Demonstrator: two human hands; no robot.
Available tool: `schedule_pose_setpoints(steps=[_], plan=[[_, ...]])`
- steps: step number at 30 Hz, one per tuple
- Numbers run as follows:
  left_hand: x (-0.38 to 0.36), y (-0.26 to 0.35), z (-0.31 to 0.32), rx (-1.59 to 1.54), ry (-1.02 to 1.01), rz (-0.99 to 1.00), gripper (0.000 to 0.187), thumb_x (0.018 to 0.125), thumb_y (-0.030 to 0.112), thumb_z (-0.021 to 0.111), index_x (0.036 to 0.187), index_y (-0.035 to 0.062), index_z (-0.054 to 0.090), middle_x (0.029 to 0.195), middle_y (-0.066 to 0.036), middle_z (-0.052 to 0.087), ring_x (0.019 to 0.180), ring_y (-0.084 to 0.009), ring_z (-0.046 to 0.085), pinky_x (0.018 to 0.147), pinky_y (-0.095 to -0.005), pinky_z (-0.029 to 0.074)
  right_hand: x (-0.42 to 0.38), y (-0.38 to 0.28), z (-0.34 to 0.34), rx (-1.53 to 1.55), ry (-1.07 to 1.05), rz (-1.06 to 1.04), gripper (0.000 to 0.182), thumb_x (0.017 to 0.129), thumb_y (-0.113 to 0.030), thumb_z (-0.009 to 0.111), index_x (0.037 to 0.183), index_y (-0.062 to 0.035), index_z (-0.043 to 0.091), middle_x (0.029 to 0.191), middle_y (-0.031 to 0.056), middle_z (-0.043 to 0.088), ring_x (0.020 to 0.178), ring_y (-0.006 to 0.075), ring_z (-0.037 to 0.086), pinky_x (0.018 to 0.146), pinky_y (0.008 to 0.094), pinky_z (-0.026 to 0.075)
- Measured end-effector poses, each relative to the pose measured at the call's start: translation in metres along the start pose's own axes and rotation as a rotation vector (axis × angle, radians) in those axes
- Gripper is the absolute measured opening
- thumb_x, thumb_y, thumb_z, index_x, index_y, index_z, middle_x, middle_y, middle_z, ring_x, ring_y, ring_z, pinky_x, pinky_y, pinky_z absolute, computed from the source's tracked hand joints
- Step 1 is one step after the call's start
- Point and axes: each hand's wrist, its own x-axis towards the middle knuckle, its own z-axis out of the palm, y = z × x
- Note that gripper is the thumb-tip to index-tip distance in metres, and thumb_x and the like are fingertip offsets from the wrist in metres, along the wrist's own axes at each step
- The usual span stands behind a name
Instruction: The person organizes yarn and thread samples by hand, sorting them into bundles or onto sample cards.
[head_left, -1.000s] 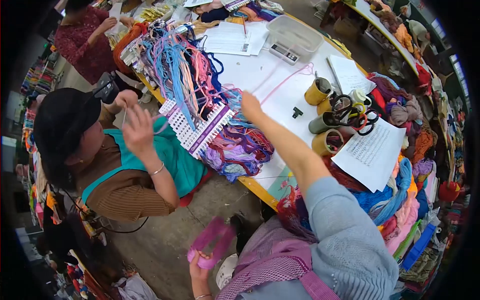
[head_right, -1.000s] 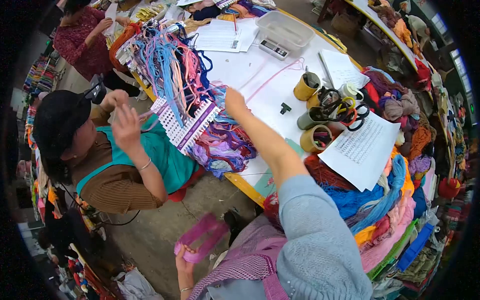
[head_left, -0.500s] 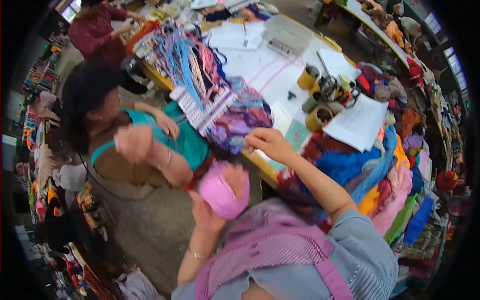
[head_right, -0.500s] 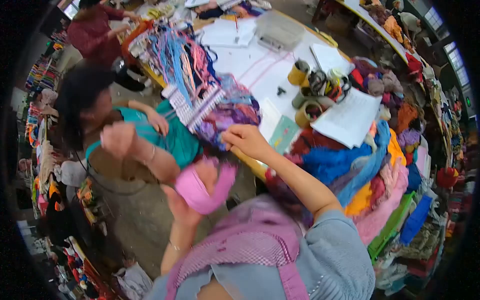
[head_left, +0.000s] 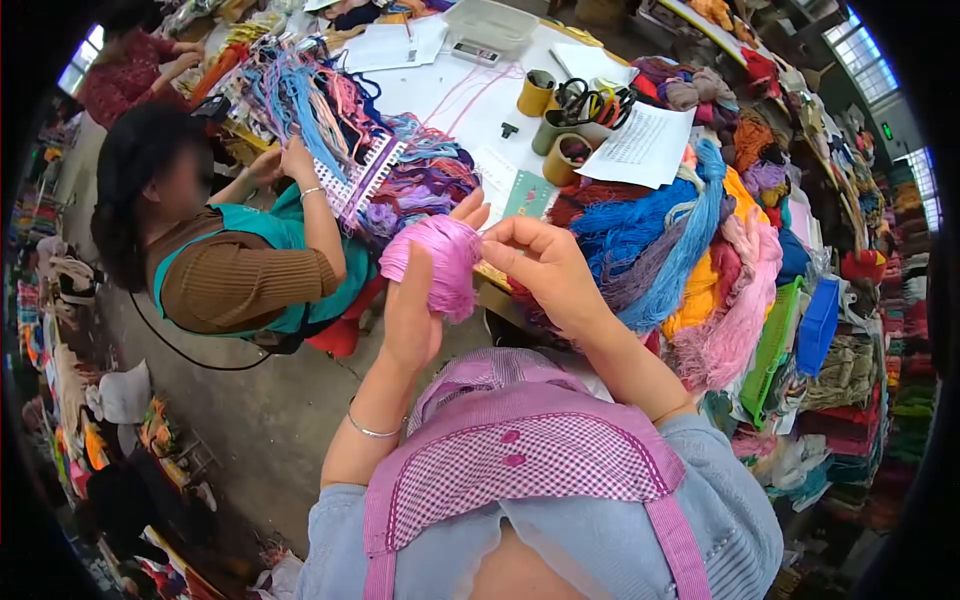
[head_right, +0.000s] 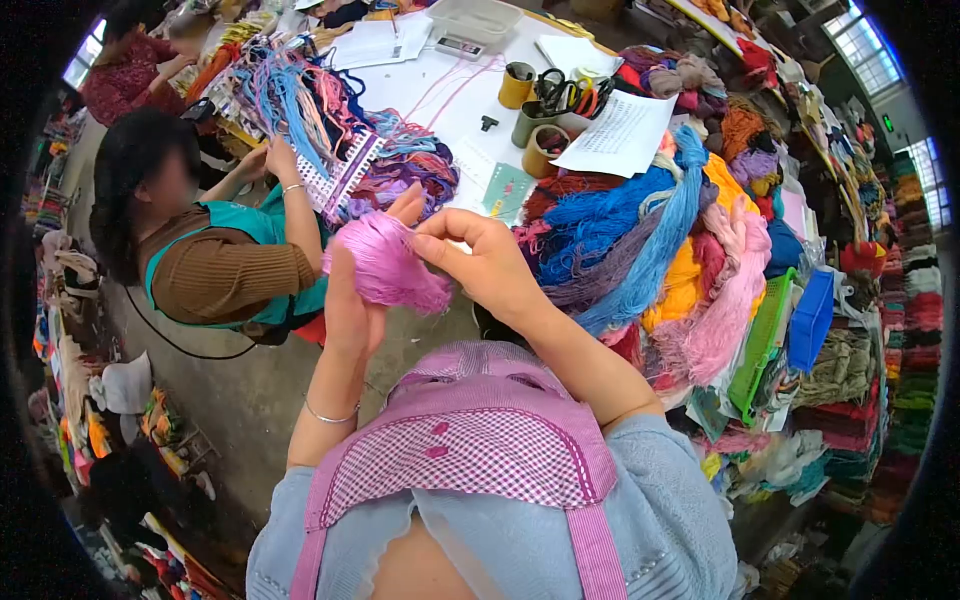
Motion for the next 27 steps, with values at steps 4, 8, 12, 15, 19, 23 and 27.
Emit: schedule_pose_setpoints(steps=[4,8,12,15,19,23,27], plan=[[-0.003,0.004,-0.006,-0.022,0.166,-0.100,0.033,0.093,0.016,0.052,0.114,-0.0094,0.056,0.119,-0.020,0.059,0.104,-0.0228,0.061,0.088,-0.0316,0.049,-0.012,0.001,0.001,0.239,-0.049,-0.018,0.017,0.090,-0.013,0.060,0.097,0.0028,0.062,0.088,0.0024,0.063,0.080,0.0073,0.057,0.075,0.0205,0.044],[-0.006,0.005,0.001,-0.126,0.231,-0.159,0.026,0.088,0.010,0.055,0.105,-0.0093,0.061,0.113,-0.020,0.062,0.095,-0.0226,0.064,0.082,-0.0312,0.052,-0.015,0.001,0.004,0.310,-0.068,-0.020,0.016,0.091,-0.011,0.058,0.097,0.0029,0.062,0.087,0.0027,0.063,0.079,0.0067,0.057,0.073,0.0209,0.045],[-0.007,0.002,0.006,-0.138,0.222,-0.166,0.026,0.088,0.009,0.054,0.106,-0.0093,0.060,0.115,-0.021,0.061,0.099,-0.0229,0.063,0.086,-0.0319,0.051,-0.015,0.001,0.005,0.264,-0.049,0.028,0.015,0.090,-0.011,0.060,0.096,0.0023,0.064,0.085,0.0022,0.063,0.079,0.0060,0.056,0.071,0.0202,0.044],[-0.008,-0.002,0.007,-0.007,0.187,-0.071,0.026,0.088,0.007,0.053,0.106,-0.0090,0.060,0.118,-0.022,0.059,0.103,-0.0238,0.061,0.090,-0.0330,0.049,-0.014,0.000,0.004,0.065,-0.058,0.042,0.015,0.088,-0.012,0.062,0.094,0.0017,0.065,0.082,0.0013,0.063,0.078,0.0051,0.056,0.070,0.0193,0.043],[-0.008,-0.002,0.006,0.042,0.164,-0.042,0.028,0.089,0.007,0.051,0.111,-0.0095,0.058,0.122,-0.021,0.056,0.108,-0.0253,0.059,0.094,-0.0346,0.046,-0.011,0.001,0.004,0.181,-0.030,0.062,0.015,0.086,-0.013,0.065,0.092,0.0012,0.067,0.081,0.0006,0.063,0.075,0.0045,0.055,0.067,0.0188,0.042],[-0.005,-0.009,-0.001,0.217,0.137,0.090,0.027,0.091,0.004,0.049,0.113,-0.0099,0.056,0.126,-0.021,0.054,0.109,-0.0246,0.058,0.095,-0.0341,0.046,-0.003,0.006,0.006,0.210,0.004,0.049,0.016,0.085,-0.012,0.065,0.092,0.0020,0.067,0.077,0.0005,0.063,0.071,0.0052,0.055,0.066,0.0191,0.043],[-0.003,-0.014,-0.002,0.388,0.129,0.208,0.025,0.092,0.002,0.049,0.112,-0.0091,0.056,0.125,-0.019,0.055,0.108,-0.0240,0.058,0.094,-0.0329,0.047,0.006,0.009,0.002,0.160,-0.021,0.137,0.016,0.086,-0.012,0.064,0.091,0.0025,0.067,0.079,0.0016,0.064,0.074,0.0063,0.057,0.069,0.0196,0.044]])
